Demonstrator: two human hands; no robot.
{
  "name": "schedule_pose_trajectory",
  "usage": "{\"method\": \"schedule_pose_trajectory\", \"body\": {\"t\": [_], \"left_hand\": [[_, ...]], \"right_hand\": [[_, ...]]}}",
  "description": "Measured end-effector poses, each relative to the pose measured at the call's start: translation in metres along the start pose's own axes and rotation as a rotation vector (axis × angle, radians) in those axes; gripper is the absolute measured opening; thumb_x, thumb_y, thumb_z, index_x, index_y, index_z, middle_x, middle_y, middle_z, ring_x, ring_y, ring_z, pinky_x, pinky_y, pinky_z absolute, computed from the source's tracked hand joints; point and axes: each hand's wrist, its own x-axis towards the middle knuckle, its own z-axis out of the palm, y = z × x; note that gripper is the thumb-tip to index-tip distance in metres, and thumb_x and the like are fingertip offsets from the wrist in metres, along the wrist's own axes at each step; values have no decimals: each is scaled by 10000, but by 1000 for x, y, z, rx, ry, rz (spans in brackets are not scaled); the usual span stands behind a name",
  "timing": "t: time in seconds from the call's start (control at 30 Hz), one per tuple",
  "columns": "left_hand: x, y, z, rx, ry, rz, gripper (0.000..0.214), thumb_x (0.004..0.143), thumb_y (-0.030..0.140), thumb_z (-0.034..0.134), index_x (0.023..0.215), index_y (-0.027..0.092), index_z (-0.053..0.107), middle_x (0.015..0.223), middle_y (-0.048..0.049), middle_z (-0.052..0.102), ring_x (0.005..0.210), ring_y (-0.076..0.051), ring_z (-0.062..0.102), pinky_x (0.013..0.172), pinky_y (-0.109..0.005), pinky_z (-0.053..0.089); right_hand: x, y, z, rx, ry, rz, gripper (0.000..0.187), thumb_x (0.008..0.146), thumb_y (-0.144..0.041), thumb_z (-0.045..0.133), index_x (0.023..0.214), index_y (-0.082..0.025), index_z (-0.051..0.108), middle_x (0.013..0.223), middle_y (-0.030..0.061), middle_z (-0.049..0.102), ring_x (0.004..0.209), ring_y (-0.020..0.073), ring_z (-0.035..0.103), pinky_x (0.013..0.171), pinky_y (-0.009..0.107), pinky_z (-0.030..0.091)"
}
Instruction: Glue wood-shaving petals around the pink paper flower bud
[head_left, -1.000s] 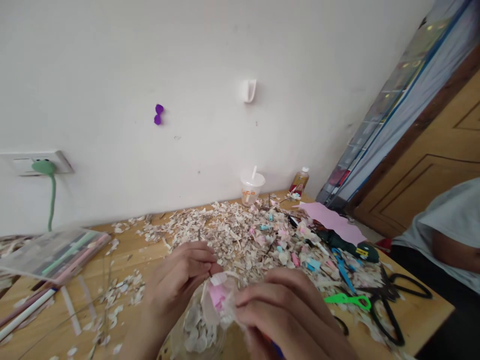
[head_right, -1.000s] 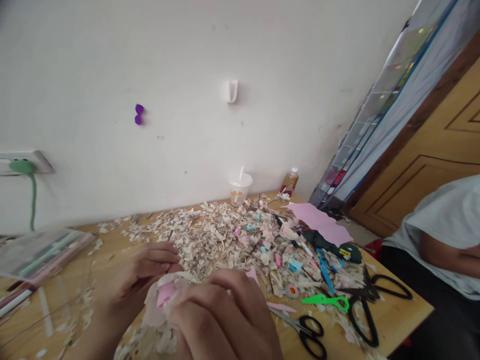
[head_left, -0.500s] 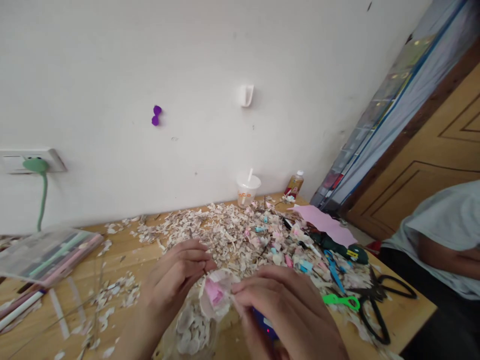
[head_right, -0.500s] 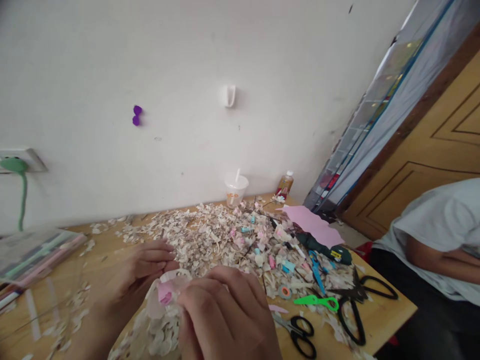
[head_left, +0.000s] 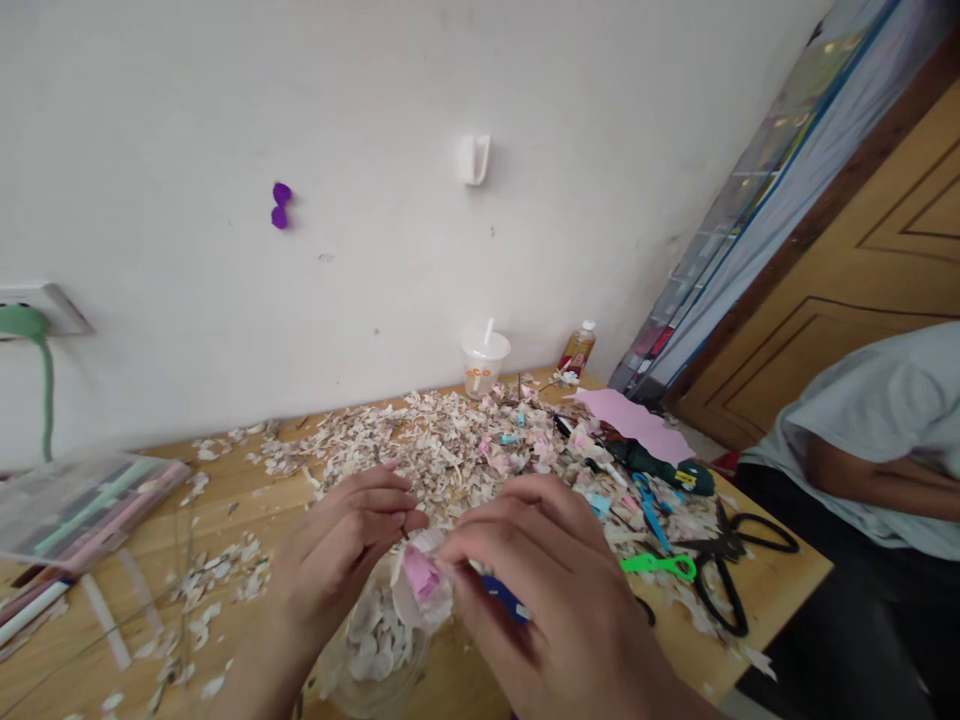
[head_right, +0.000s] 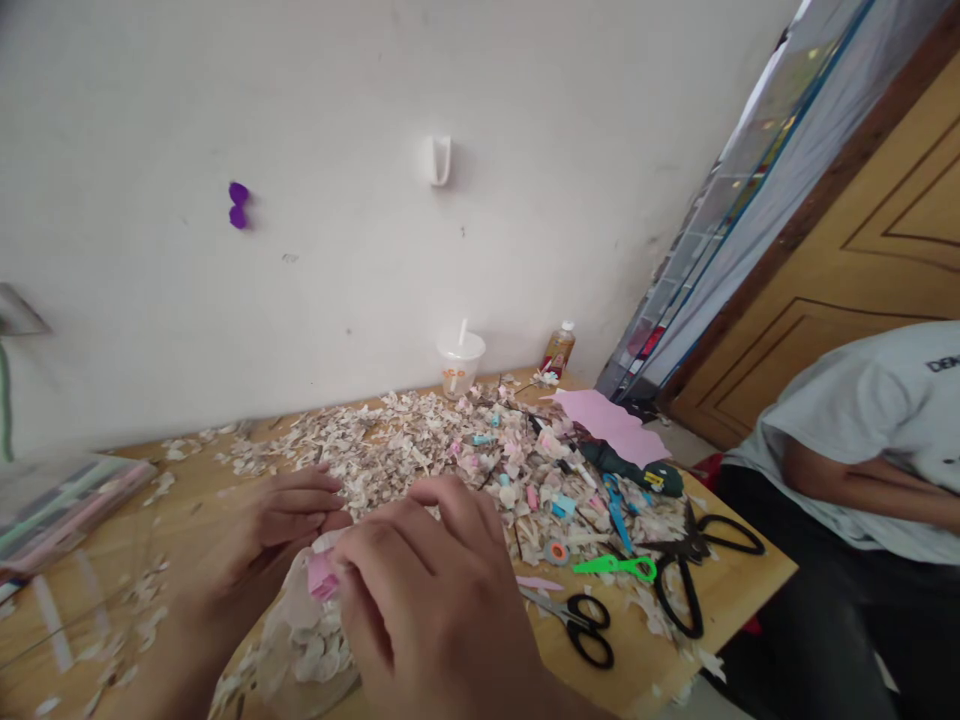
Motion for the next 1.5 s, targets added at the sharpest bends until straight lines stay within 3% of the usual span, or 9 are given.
{"method": "schedule_pose_trajectory", "body": {"t": [0.27,0.43,0.73,1.03,1.5], "left_hand": [[-4,-2,-3,4,-53,13,197,983,122,590,1142,224,647,1007,-43,742,1138,-203,662,1054,-462,524],[-3,0,-4,11,-60,38,204,968,97,607,1142,199,641,1026,-48,741,1144,-183,657,1090,-431,506],[-2,3,-5,16,-48,15,204,952,104,630,1120,217,650,1005,-36,761,1127,-210,685,1075,-480,531],[1,3,-6,52,-74,37,159,965,108,612,1097,187,652,1010,-46,748,1140,-183,670,1090,-408,518],[-1,3,-4,58,-39,29,159,968,147,624,1103,228,645,997,-41,768,1121,-211,702,1056,-467,555]], "right_hand": [[5,4,-2,6,-75,1,105,961,-129,612,913,-218,642,875,-20,724,891,208,568,832,385,403],[5,5,-1,6,-55,7,105,940,-122,633,893,-215,645,847,-20,713,852,196,544,794,354,411],[3,3,-2,-37,-82,-33,124,921,-103,627,893,-223,641,846,-26,724,832,200,563,757,341,434],[7,4,-2,-78,-58,-80,135,936,-104,593,901,-223,647,826,-22,721,806,198,582,732,324,429],[3,0,-2,-64,-42,-60,111,925,-102,613,905,-203,654,833,-5,701,799,187,582,727,322,447]]}}
